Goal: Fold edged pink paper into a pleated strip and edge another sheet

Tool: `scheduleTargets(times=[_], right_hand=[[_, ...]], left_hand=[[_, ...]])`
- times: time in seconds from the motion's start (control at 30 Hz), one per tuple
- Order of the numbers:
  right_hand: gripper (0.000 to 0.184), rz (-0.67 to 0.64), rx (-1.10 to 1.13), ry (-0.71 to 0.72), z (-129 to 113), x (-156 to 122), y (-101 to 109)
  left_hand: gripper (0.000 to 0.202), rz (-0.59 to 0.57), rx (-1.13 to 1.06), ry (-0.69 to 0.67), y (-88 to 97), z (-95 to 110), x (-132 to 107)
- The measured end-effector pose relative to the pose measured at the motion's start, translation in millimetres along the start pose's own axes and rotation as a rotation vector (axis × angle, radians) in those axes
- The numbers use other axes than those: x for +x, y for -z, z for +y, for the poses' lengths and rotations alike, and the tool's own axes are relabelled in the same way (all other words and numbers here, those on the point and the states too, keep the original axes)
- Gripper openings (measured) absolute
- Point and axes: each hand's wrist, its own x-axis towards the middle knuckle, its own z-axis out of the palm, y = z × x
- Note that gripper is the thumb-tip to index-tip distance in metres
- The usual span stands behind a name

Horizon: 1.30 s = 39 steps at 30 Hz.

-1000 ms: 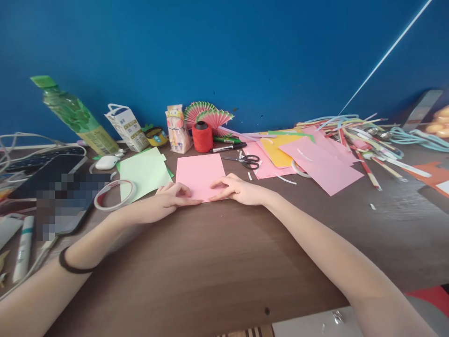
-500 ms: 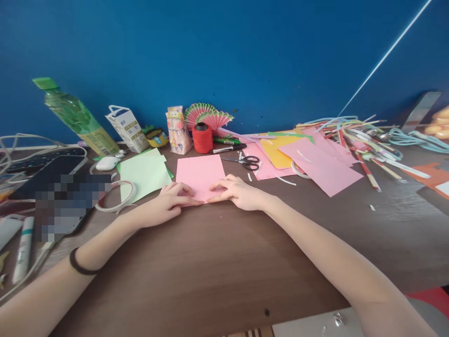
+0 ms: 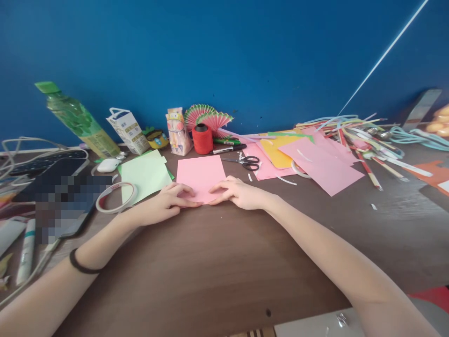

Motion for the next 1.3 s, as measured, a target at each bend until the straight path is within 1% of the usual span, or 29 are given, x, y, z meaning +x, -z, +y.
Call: scheduleTargets(times=[0.13,0.27,0.43,0.57,0.6,0.73,0.83,0.9,1.0,1.07,1.1,1.13,1.2,1.3], right_hand=[[0.046,0.028,0.053,-0.011,4,0,1],[0.035,0.055,0.135,-0.031,7,0,1],[0.026,0.122,0.181,-0.054,6,-1,0],[0.021,0.156,0.112,-0.072,1,-2,2],[0.019,0.150,0.094,-0.072,-1,-2,3],[0.005,0.113,0.055,-0.066,-4,0,7],[0.004,0.111,0.016,-0.046,-3,2,8],[0.008,0.130,-0.036,-0.028,-3,4,6],[0.011,0.216,-0.186,-0.041,-4,8,4],[0.011,0.313,-0.295,-0.061,-6,9,3],[0.011,0.376,-0.337,-0.069,-8,10,4],[0.011,0.444,-0.367,-0.074,-10,10,5],[0.014,0.584,-0.389,-0.074,-17,10,8],[0.019,0.765,-0.299,-0.098,-25,9,12]], left_hand=[[0.058,0.005,-0.048,-0.009,0.7,-6,-1],[0.051,0.030,-0.129,-0.040,0.6,-15,-1],[0.032,0.065,-0.254,-0.039,0.1,-23,-1],[0.016,0.088,-0.284,-0.038,-0.2,-22,0],[0.013,0.096,-0.271,-0.038,-0.3,-20,1],[0.017,0.179,-0.131,-0.009,-0.4,-17,2],[0.010,0.229,0.049,-0.037,0.3,-17,2],[0.016,0.269,0.227,-0.083,0.7,-16,3],[0.022,0.374,0.517,-0.096,0.9,-15,4],[0.022,0.435,0.643,-0.068,1.0,-13,5],[0.022,0.462,0.673,-0.044,1.3,-11,4],[0.022,0.496,0.680,-0.005,1.8,-9,4],[0.023,0.586,0.626,0.096,4.4,-4,2],[0.024,0.731,0.437,0.275,13.3,5,-3]])
